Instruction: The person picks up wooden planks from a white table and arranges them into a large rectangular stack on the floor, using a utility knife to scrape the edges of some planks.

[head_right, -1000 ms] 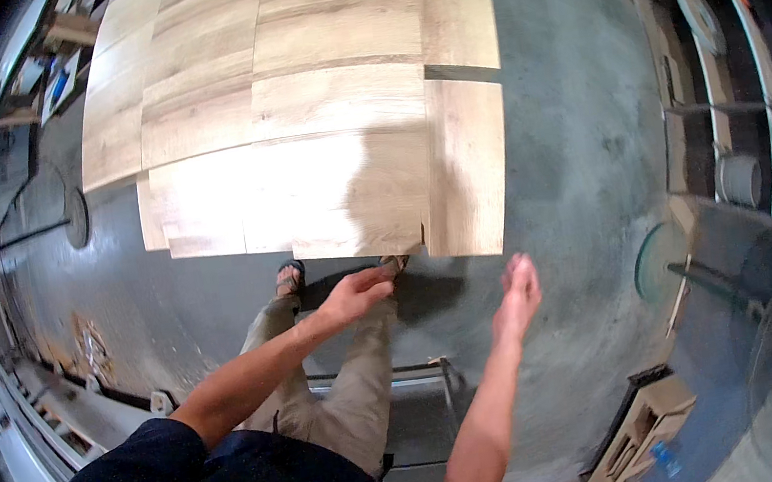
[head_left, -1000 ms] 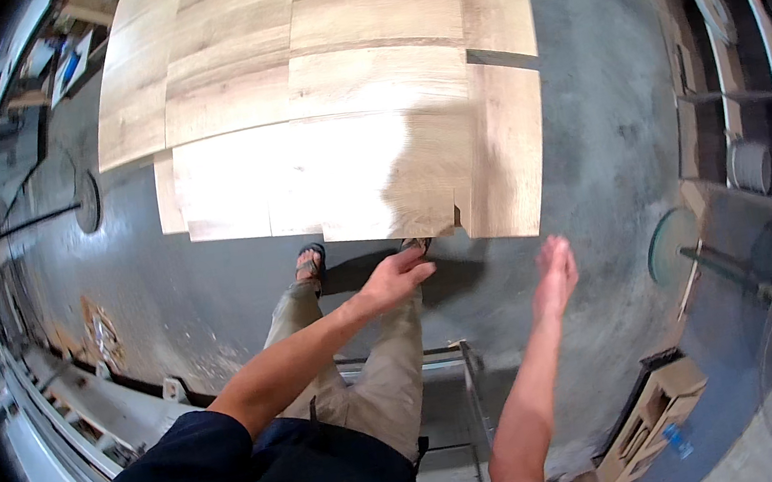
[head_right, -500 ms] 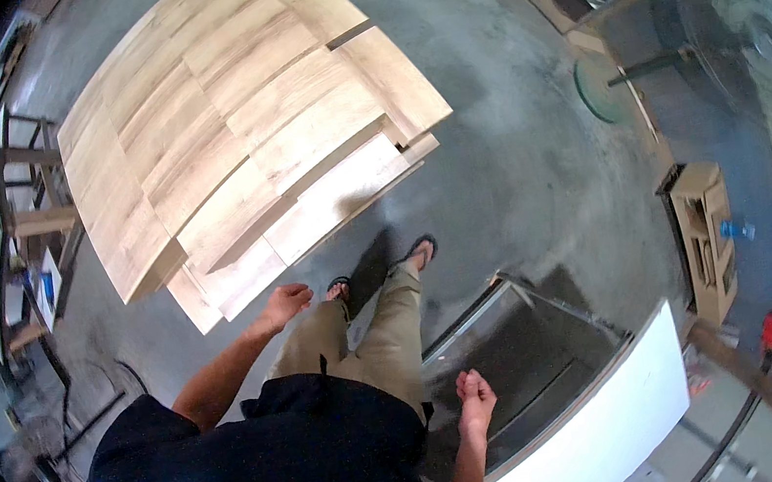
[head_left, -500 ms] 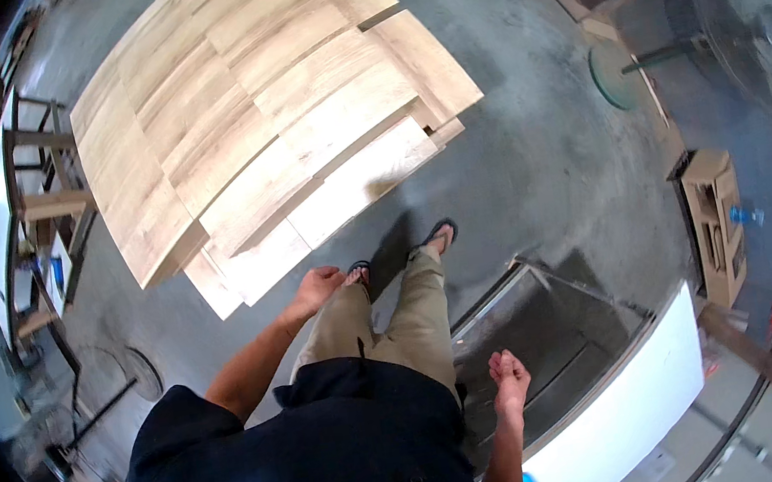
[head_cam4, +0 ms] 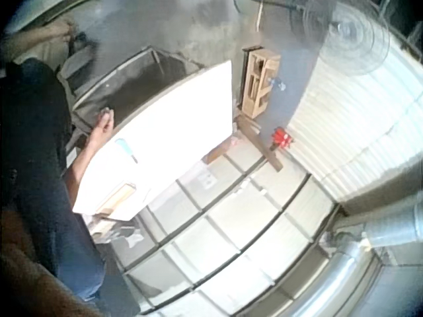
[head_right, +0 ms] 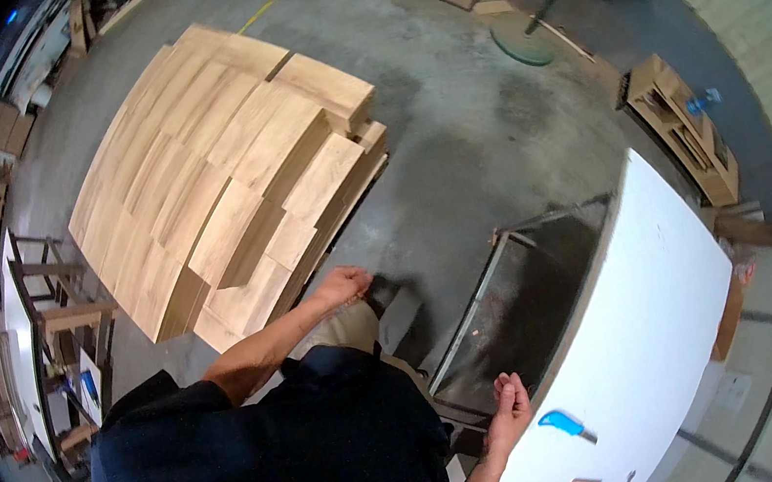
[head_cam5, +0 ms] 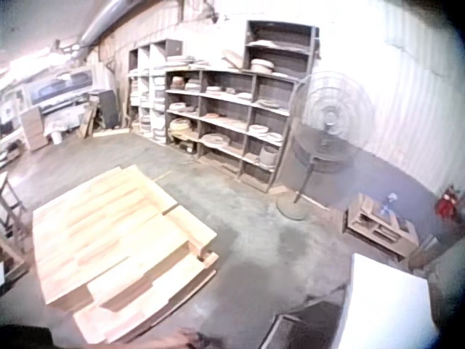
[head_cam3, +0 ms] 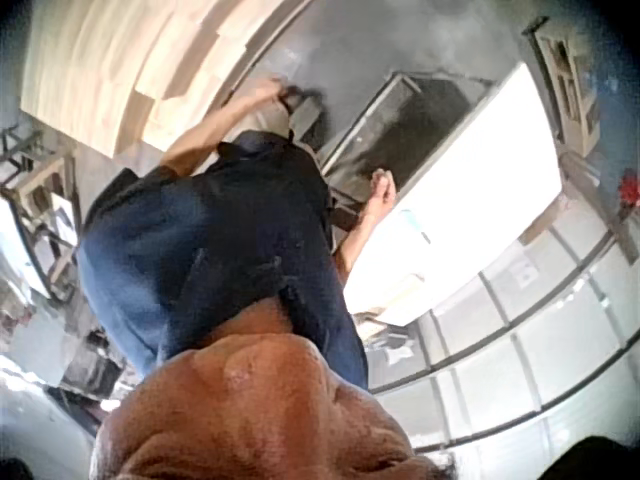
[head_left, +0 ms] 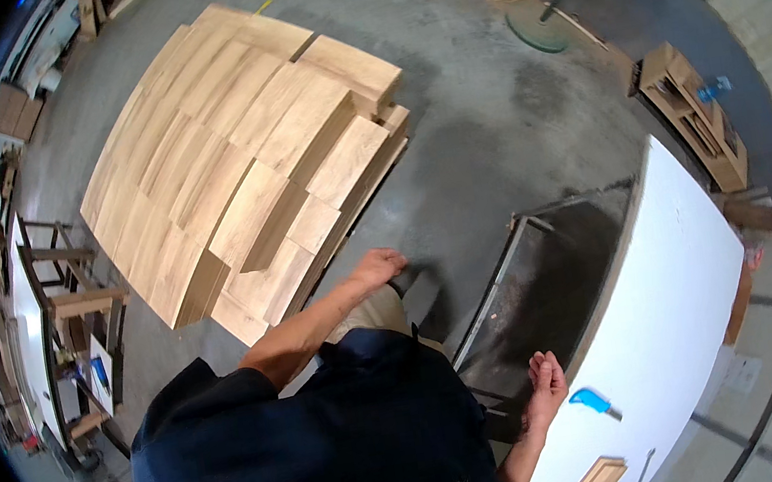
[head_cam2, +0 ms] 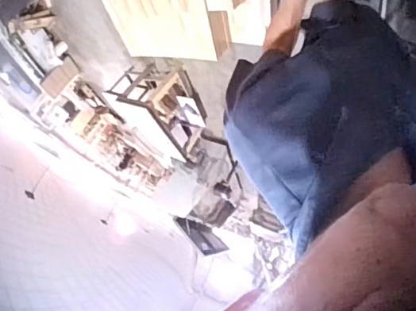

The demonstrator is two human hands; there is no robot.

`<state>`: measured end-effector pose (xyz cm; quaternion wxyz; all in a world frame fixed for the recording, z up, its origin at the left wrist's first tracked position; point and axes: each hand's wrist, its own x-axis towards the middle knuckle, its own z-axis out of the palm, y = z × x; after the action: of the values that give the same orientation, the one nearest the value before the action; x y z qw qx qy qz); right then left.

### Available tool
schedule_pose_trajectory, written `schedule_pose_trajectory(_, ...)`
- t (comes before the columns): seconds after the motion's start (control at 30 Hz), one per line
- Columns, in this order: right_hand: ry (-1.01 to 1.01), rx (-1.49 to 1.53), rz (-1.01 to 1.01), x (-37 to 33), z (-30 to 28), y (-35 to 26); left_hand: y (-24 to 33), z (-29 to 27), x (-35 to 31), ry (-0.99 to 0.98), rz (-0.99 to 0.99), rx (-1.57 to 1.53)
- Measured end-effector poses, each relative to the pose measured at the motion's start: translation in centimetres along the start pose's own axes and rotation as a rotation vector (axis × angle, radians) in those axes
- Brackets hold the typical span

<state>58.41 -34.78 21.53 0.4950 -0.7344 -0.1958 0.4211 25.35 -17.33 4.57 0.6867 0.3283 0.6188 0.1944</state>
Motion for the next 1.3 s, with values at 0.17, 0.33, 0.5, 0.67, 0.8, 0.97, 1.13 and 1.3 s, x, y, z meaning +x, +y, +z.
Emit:
schedule_pose_trajectory(0.17,0.128,0.053,-0.163,-5.5,-7.9,2.6,4.2,11.3,-4.2,-0.084,0.365,0.466)
schedule_pose_trajectory(0.33,0.465,0.214,-0.176,-11.8,-16.1,6.0,6.4,24.6,-11.0,-0.294,0.638,0.461)
schedule_pose_trajectory(0.5,0.591,0.323,-0.189,-16.4,-21.4,9.3,5.8,33.2,-18.6,-0.556,0.620,0.378)
schedule_pose_trajectory(0.67,0.693,0.409,-0.155,-18.9,-22.7,10.7,4.3,38.1,-21.5,-0.696,0.897,0.603)
schedule_pose_trajectory(0.8,0.816,0.519,-0.121,-21.5,-22.5,12.0,2.8,41.1,-22.2,-0.839,1.013,0.742)
schedule_pose_trajectory(0.97,1.064,0.715,-0.064,-23.8,-24.0,13.5,1.0,48.7,-25.9,-0.997,1.344,0.833)
schedule_pose_trajectory(1.13,1.166,1.152,-0.149,-23.9,-29.7,14.8,-1.0,52.8,-28.4,-1.320,1.224,0.793)
schedule_pose_trajectory(1.3,1.136,1.336,-0.252,-20.9,-34.0,13.5,-3.3,55.0,-28.5,-1.349,1.222,0.841)
